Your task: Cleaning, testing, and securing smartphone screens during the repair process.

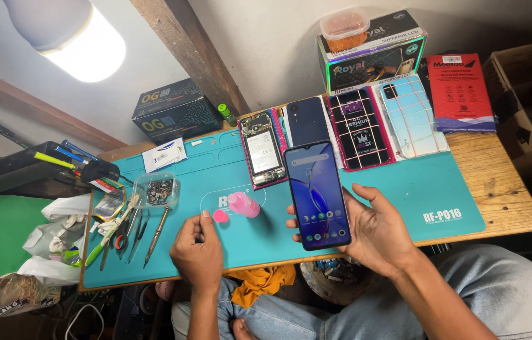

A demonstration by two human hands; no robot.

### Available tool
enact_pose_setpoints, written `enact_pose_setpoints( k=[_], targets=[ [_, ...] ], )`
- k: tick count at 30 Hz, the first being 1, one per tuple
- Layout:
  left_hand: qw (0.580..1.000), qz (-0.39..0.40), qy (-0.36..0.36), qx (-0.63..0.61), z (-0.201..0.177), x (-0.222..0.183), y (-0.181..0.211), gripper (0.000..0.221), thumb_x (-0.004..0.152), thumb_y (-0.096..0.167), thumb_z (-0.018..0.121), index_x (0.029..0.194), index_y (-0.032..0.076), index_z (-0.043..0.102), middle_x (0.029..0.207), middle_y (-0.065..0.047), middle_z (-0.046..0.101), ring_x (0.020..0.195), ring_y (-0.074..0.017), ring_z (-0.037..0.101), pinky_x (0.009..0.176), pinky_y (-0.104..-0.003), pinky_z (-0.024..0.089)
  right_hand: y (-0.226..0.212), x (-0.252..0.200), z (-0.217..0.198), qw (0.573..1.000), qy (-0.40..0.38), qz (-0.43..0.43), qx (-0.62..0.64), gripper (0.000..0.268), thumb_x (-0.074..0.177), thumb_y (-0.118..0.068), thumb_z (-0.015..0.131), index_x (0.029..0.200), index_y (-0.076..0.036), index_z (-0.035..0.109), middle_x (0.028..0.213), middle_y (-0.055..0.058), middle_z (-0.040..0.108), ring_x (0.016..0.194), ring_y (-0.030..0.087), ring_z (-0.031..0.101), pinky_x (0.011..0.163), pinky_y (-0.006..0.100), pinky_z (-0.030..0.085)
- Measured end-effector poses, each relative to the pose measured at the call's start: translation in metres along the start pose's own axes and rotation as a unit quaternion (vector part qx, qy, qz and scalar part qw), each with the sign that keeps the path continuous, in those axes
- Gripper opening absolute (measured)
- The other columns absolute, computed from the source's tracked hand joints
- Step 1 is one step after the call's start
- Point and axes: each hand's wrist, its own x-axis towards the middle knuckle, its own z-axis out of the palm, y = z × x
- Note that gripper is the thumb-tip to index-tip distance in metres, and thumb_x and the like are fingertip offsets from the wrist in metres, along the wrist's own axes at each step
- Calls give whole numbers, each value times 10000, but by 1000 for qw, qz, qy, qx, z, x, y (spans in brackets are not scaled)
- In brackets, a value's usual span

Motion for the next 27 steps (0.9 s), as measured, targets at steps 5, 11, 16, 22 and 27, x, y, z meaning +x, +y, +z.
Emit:
enact_pose_setpoints(
  k=[5, 11, 16, 22, 27],
  targets=[
    [1000, -4, 11, -29, -3, 1, 2, 166, 996, 86, 751, 848, 12, 749, 611, -21, 618, 499, -134, 480, 474, -308, 409, 3, 17, 26, 956, 268, 109, -55, 966, 972, -621, 183, 1621, 7, 525, 1442, 346, 655, 1213, 555, 652, 1140, 663, 487],
    [997, 3, 31, -64, -7, 0, 0, 166, 986, 62, 746, 830, 10, 725, 614, -19, 574, 515, -156, 449, 497, -332, 402, 26, 22, -11, 971, 228, 56, -49, 904, 1044, -711, 245, 1585, -51, 541, 1268, 281, 694, 1076, 399, 700, 1039, 644, 571],
    [995, -26, 52, -77, -2, -2, -14, 222, 1021, 170, 765, 803, 135, 742, 586, -42, 626, 581, -275, 667, 552, -379, 528, 26, 27, 5, 952, 302, 37, -22, 806, 1013, -765, 473, 1253, -46, 747, 1208, 290, 761, 1021, 417, 754, 970, 598, 592],
    [992, -12, 57, -116, -7, 1, -18, 207, 1024, 216, 768, 830, 144, 756, 626, -38, 660, 592, -275, 681, 544, -374, 542, 39, 30, 12, 939, 331, 12, -90, 864, 1033, -754, 412, 1298, 13, 710, 1252, 326, 733, 1117, 453, 734, 1058, 636, 562],
    [982, 34, -5, -185, -14, -1, -21, 463, 838, 343, 922, 1209, 123, 755, 891, -94, 729, 695, -342, 710, 599, -448, 568, 45, 28, 7, 934, 337, -16, -119, 888, 1046, -752, 379, 1322, 31, 695, 1302, 340, 715, 1170, 468, 717, 1096, 652, 539]
  ],
)
